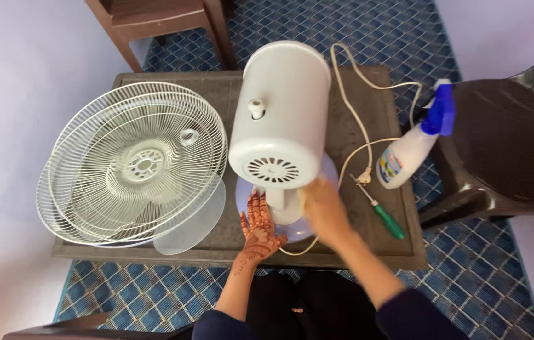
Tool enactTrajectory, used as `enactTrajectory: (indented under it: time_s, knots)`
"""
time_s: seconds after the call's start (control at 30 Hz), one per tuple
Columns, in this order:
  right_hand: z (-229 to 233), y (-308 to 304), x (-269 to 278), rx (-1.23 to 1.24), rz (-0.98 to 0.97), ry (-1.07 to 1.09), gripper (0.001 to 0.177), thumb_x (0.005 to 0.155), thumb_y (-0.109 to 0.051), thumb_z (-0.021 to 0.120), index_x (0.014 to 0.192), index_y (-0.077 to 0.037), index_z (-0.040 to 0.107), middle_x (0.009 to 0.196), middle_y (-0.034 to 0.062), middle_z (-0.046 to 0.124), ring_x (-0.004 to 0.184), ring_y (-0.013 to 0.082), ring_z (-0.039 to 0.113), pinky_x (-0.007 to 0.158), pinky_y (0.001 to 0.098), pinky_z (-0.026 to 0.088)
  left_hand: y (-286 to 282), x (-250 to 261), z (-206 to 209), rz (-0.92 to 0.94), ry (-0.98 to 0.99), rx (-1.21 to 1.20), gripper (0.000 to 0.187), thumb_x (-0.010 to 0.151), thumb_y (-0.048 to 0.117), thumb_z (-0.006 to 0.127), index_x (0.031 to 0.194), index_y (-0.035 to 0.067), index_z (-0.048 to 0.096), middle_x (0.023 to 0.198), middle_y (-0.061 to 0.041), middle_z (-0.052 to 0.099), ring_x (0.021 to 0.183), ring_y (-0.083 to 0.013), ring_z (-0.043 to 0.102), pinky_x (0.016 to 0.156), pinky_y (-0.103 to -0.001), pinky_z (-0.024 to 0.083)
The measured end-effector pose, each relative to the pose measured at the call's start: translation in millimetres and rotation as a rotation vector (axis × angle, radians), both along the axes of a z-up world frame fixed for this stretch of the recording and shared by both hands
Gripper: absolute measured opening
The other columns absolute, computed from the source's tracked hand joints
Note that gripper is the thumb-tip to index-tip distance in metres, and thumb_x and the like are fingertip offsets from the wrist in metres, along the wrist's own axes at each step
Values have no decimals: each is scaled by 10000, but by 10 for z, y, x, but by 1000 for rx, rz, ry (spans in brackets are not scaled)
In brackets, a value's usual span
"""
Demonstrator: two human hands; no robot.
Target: The person cleans a disassembled electric fan by wiping the base and motor housing with a cloth and applying spray cleaner. The fan cage remains detached on the table throughout the clip.
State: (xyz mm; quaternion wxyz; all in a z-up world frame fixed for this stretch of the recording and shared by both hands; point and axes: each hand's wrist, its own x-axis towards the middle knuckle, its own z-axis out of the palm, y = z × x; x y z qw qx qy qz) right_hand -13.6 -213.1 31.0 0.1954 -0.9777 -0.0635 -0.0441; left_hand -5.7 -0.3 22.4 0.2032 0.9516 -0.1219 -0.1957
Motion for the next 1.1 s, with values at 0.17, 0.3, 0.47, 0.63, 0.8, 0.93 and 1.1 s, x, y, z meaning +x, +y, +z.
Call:
enactTrajectory:
  time_s: [0.17, 0.3, 0.47, 0.63, 0.8, 0.93, 1.1]
  knots:
    - [51, -51, -356, 49, 145, -218, 609, 894, -102, 558, 1493, -50, 466, 1585, 175, 420, 1482, 345, 362, 1165, 567, 271, -9, -2, -63, -48, -78, -9, 1335, 735, 332, 837, 1603, 63, -142, 1713, -127, -166, 1573, -319, -173, 1230, -576, -76]
    - [92, 65, -178, 94, -129, -228, 582, 965, -145, 555, 1517, -36, 407, 1597, 199, 358, 1486, 364, 305, 1154, 570, 239, -7, 33, -102, -15, -45, 18, 1320, 733, 336, 832, 1597, 67, -129, 1712, -111, -147, 1581, -312, -168, 1246, -572, -69]
    - [115, 292, -287, 54, -63, -98, 390, 1010, -188, 537, 1389, -108, 497, 1536, 81, 463, 1537, 296, 357, 1301, 485, 248, 2, 62, -158, -53, -55, 41, 1322, 750, 334, 831, 1606, 90, -147, 1712, -127, -178, 1573, -332, -185, 1226, -600, -59]
    - [179, 333, -698, 166, 248, -174, 613, 941, -151, 564, 1495, 44, 389, 1611, 231, 328, 1495, 405, 259, 1190, 509, 235, 365, 163, -272, -183, -127, -274, 982, 832, 239, 730, 1599, 81, 138, 1703, -148, 102, 1581, -319, 76, 1269, -470, 140]
    - [159, 401, -686, 71, 54, -211, 584, 930, -98, 546, 1482, 17, 392, 1574, 241, 379, 1484, 414, 304, 1196, 490, 244, 871, -44, -168, -83, -44, -408, 643, 842, 88, 530, 1481, 121, 462, 1523, -147, 521, 1378, -309, 535, 1095, -372, 460]
    - [128, 742, -736, 306, -157, -164, 704, 871, 58, 461, 1562, 49, 327, 1558, 246, 416, 1461, 417, 387, 1250, 464, 281, 1001, -276, 131, -32, -97, -409, 645, 837, 61, 524, 1477, 108, 453, 1422, -194, 554, 1309, -370, 537, 1058, -434, 451]
    - [76, 1039, -862, 226, 61, -316, 610, 881, 56, 500, 1483, 66, 405, 1551, 277, 416, 1463, 425, 368, 1200, 492, 296, 915, -293, 416, -42, -296, -365, 612, 825, 50, 552, 1433, 59, 481, 1355, -230, 590, 1251, -393, 577, 1040, -452, 463]
